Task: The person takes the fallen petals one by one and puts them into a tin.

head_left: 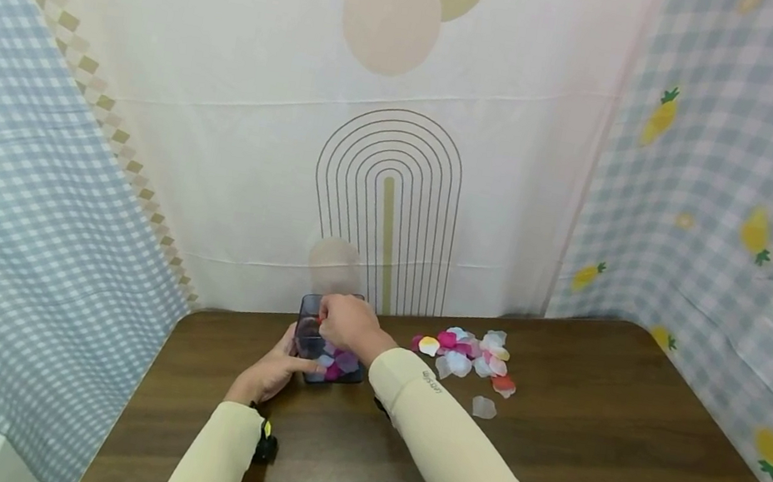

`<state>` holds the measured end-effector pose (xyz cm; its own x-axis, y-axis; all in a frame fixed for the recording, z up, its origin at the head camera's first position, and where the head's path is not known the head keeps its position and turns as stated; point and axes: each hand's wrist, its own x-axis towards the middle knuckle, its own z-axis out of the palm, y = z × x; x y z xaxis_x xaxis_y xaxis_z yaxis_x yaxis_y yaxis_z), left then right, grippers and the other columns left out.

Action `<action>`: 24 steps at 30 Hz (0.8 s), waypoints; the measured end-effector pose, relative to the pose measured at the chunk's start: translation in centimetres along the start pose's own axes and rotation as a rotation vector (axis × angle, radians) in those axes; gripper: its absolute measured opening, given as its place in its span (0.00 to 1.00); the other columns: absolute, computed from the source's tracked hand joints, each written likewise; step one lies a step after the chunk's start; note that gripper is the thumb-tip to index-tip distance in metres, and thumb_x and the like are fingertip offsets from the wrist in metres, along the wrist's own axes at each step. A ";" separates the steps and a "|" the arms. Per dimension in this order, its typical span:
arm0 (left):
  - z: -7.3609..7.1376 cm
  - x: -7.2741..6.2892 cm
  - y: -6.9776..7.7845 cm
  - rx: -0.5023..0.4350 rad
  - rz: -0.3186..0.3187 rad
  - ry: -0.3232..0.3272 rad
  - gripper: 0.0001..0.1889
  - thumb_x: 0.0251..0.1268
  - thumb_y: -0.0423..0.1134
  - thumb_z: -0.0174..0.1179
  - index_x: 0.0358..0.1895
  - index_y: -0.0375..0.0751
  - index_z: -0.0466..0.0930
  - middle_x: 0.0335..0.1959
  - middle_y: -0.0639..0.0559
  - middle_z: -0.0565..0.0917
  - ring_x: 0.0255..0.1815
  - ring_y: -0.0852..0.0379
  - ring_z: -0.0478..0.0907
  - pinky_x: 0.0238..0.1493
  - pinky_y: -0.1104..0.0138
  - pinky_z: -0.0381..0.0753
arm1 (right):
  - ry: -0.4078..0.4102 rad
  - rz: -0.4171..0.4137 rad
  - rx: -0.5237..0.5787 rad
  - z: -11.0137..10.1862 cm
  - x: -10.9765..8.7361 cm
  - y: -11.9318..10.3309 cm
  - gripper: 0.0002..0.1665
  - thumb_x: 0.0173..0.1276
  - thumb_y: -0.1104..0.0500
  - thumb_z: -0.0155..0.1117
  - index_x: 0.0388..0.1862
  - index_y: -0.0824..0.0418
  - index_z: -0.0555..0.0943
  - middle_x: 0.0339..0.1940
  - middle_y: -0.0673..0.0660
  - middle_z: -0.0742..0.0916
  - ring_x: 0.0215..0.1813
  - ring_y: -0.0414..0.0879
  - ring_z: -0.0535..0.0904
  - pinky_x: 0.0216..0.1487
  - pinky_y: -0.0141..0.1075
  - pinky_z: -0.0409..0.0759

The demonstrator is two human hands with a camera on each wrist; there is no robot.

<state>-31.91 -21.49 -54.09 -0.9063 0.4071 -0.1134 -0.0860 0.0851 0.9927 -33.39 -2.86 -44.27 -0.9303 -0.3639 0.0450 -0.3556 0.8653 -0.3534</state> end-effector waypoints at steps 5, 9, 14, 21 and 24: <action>0.1 0.1 0.0 -0.006 -0.002 -0.002 0.54 0.60 0.26 0.73 0.83 0.54 0.48 0.85 0.49 0.61 0.87 0.45 0.54 0.89 0.46 0.47 | 0.013 0.009 -0.006 0.1 -0.1 0.0 0.05 0.74 0.57 0.61 0.42 0.48 0.84 0.35 0.45 0.89 0.35 0.41 0.81 0.42 0.38 0.82; 0.0 0.2 0.0 -0.009 0.004 -0.001 0.53 0.60 0.25 0.73 0.83 0.54 0.49 0.85 0.49 0.62 0.86 0.45 0.56 0.89 0.46 0.48 | 0.036 -0.006 -0.002 0.3 -0.1 0.2 0.04 0.74 0.56 0.62 0.41 0.48 0.84 0.33 0.44 0.88 0.34 0.41 0.81 0.40 0.37 0.80; -0.1 0.1 0.0 -0.009 0.011 -0.008 0.53 0.61 0.24 0.72 0.83 0.55 0.49 0.85 0.49 0.61 0.87 0.45 0.55 0.89 0.45 0.46 | 0.052 -0.017 -0.002 0.5 0.0 0.2 0.04 0.74 0.56 0.62 0.42 0.48 0.84 0.33 0.43 0.88 0.33 0.40 0.81 0.39 0.37 0.79; -0.1 0.0 0.0 -0.006 0.014 -0.010 0.52 0.61 0.25 0.72 0.83 0.55 0.49 0.85 0.50 0.57 0.87 0.45 0.51 0.89 0.43 0.43 | 0.055 -0.020 -0.005 0.5 0.0 0.2 0.05 0.74 0.56 0.61 0.42 0.47 0.84 0.34 0.43 0.88 0.36 0.40 0.81 0.42 0.38 0.80; 0.0 0.0 0.0 -0.007 0.014 -0.009 0.52 0.61 0.24 0.72 0.82 0.54 0.49 0.85 0.50 0.58 0.87 0.44 0.52 0.89 0.43 0.42 | 0.053 -0.016 -0.004 0.5 -0.1 0.2 0.07 0.74 0.55 0.61 0.44 0.47 0.86 0.36 0.43 0.88 0.37 0.40 0.81 0.44 0.38 0.81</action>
<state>-31.92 -21.49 -54.08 -0.9039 0.4160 -0.0994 -0.0758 0.0729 0.9945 -33.32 -2.85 -44.76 -0.9278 -0.3592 0.1004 -0.3710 0.8608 -0.3485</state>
